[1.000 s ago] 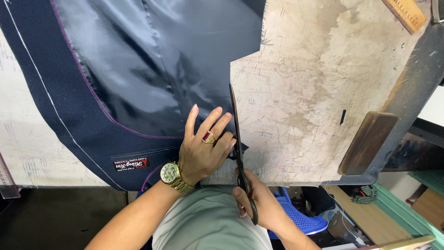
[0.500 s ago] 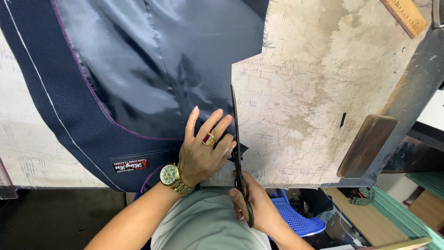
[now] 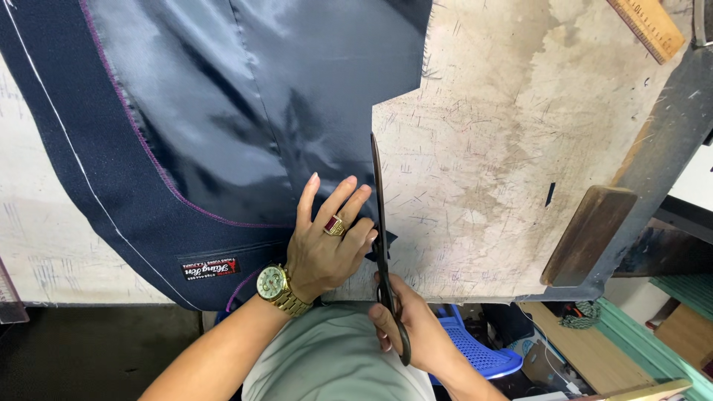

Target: The person trims the excess lining from a dark blue fabric piece with large scissors, then folds and adjusts the fabric by hand on a wooden workbench.

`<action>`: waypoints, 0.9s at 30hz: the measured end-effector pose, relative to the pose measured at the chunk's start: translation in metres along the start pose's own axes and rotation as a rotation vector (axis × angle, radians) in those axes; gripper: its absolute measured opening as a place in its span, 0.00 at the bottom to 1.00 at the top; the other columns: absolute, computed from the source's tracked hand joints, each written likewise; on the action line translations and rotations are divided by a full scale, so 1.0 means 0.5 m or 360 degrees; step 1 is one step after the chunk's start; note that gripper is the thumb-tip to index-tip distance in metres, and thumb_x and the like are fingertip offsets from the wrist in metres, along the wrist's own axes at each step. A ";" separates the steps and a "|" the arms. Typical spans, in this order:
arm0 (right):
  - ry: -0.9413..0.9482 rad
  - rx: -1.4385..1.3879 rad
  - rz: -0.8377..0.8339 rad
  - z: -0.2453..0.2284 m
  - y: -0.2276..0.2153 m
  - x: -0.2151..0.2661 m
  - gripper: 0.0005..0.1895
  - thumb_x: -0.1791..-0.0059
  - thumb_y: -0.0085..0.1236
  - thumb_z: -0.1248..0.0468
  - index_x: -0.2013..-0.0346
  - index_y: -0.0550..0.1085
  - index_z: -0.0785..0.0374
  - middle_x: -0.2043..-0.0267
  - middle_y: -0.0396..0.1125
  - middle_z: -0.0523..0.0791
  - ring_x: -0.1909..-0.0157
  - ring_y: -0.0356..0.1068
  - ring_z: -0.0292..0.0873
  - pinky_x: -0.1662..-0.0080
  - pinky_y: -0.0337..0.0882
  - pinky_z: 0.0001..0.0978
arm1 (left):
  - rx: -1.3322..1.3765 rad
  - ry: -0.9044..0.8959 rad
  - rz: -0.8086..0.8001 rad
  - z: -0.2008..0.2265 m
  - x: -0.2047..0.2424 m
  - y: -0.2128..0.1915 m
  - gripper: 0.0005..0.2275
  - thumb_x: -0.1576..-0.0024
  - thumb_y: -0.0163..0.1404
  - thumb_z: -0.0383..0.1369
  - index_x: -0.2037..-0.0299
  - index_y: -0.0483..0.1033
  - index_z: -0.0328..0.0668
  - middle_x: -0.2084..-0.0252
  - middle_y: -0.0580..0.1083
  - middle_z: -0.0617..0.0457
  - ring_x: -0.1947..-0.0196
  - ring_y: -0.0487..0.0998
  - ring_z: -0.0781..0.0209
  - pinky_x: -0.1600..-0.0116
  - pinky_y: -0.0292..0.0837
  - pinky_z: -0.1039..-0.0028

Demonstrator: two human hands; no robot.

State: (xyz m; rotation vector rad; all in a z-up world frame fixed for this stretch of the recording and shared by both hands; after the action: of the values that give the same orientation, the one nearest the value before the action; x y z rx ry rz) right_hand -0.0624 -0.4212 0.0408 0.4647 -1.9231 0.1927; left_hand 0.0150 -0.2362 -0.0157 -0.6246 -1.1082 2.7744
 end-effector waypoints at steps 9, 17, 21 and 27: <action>0.0053 0.0113 0.0090 -0.018 0.013 -0.002 0.33 0.51 0.52 0.44 0.40 0.65 0.64 0.84 0.64 0.43 0.85 0.63 0.35 0.78 0.63 0.25 | 0.0029 -0.0002 -0.0022 -0.003 0.006 0.003 0.06 0.33 0.43 0.31 0.59 0.70 0.39 0.44 0.76 0.38 0.40 0.76 0.38 0.38 0.63 0.33; 0.0024 0.0098 0.0081 -0.018 0.020 -0.002 0.29 0.48 0.51 0.47 0.40 0.65 0.64 0.84 0.63 0.42 0.85 0.62 0.34 0.78 0.63 0.25 | 0.0028 -0.0014 -0.0034 -0.004 0.007 0.003 0.05 0.34 0.46 0.31 0.60 0.71 0.40 0.44 0.76 0.39 0.40 0.75 0.39 0.37 0.63 0.33; 0.0038 0.0137 0.0090 -0.028 0.023 0.001 0.32 0.49 0.50 0.44 0.40 0.65 0.64 0.84 0.63 0.42 0.85 0.61 0.34 0.78 0.61 0.25 | 0.0021 -0.0011 -0.0026 -0.003 0.002 0.000 0.05 0.34 0.46 0.31 0.60 0.71 0.39 0.44 0.76 0.39 0.40 0.76 0.39 0.37 0.63 0.34; 0.0040 0.0075 0.0087 -0.033 0.027 0.002 0.30 0.49 0.51 0.46 0.40 0.65 0.64 0.84 0.61 0.41 0.85 0.59 0.33 0.78 0.58 0.25 | 0.0025 -0.0013 -0.0030 -0.003 0.003 0.001 0.05 0.35 0.47 0.31 0.60 0.71 0.40 0.44 0.76 0.39 0.40 0.76 0.39 0.37 0.63 0.34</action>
State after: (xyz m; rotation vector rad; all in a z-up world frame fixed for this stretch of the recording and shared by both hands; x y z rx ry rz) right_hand -0.0543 -0.4034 0.0494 0.4392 -1.9114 0.2786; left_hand 0.0142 -0.2352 -0.0179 -0.5985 -1.0875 2.7695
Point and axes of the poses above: each hand's wrist, its own x-axis away from the middle knuckle, its own y-axis out of the palm, z = x × y, the point moved 1 cm from there along -x, towards the middle knuckle
